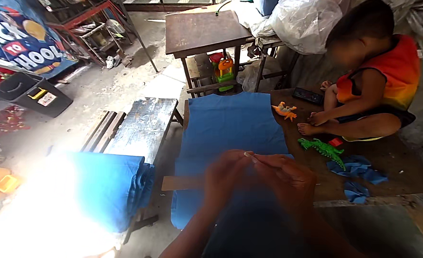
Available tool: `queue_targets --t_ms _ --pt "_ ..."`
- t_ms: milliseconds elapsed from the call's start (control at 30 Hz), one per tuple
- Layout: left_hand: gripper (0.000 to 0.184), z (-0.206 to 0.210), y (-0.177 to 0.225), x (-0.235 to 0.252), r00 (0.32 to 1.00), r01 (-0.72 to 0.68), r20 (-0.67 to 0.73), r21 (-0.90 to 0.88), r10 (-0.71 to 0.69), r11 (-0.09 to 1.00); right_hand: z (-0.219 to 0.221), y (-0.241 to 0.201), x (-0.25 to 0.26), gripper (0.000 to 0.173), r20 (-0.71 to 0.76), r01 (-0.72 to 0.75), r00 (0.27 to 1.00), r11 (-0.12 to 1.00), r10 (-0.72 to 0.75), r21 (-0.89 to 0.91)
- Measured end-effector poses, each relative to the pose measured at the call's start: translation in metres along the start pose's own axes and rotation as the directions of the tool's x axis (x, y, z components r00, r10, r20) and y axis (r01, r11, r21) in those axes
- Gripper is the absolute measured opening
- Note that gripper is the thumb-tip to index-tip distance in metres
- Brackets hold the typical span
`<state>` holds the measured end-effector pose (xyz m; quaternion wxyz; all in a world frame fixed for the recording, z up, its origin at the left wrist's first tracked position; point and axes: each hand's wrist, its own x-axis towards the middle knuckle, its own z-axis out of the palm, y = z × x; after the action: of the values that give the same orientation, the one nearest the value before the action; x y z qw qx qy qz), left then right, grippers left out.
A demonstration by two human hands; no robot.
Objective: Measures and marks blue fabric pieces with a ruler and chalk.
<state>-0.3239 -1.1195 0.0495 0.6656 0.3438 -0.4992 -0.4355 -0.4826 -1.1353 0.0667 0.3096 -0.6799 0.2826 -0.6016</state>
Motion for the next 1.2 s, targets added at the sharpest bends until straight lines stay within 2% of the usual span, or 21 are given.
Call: queue_targets --t_ms 100,200,333,467,733,867,1033,1200 --pt "0.01 0.007 0.001 -0.001 0.998 0.032 -0.052 0.021 -0.031 0.999 0.0 0.002 0.0 0.013 -0.069 0.06 0.996 0.996 -0.064 -0.063" --pt "0.01 0.013 0.006 0.0 0.988 0.139 -0.068 -0.035 -0.141 0.99 0.002 0.006 -0.002 0.011 -0.107 0.109 0.987 0.987 -0.121 -0.118" --pt "0.01 0.014 0.01 0.003 0.95 0.298 -0.057 -0.126 -0.307 0.946 0.002 0.01 -0.005 0.012 -0.108 0.11 0.987 0.987 -0.123 -0.12" --pt "0.009 0.015 0.01 0.004 0.929 0.356 -0.059 -0.131 -0.366 0.925 0.001 0.014 -0.007 0.012 -0.094 0.133 0.985 0.981 -0.147 -0.142" --pt "0.021 0.025 0.008 0.005 0.928 0.32 -0.147 -0.157 -0.343 0.934 0.006 0.019 -0.007 0.008 -0.075 0.242 0.961 0.938 -0.267 -0.247" --pt "0.01 0.021 0.004 0.006 0.933 0.338 -0.069 -0.174 -0.353 0.925 0.004 0.018 -0.004 0.009 -0.1 0.181 0.974 0.964 -0.203 -0.194" --pt "0.012 0.017 0.002 0.008 0.951 0.292 -0.098 -0.031 -0.294 0.956 0.002 0.018 -0.004 0.01 -0.107 0.105 0.987 0.987 -0.118 -0.124" --pt "0.007 0.014 0.008 0.011 0.976 0.2 -0.102 0.101 -0.19 0.975 0.004 0.017 -0.005 0.011 -0.107 0.136 0.982 0.98 -0.153 -0.146"
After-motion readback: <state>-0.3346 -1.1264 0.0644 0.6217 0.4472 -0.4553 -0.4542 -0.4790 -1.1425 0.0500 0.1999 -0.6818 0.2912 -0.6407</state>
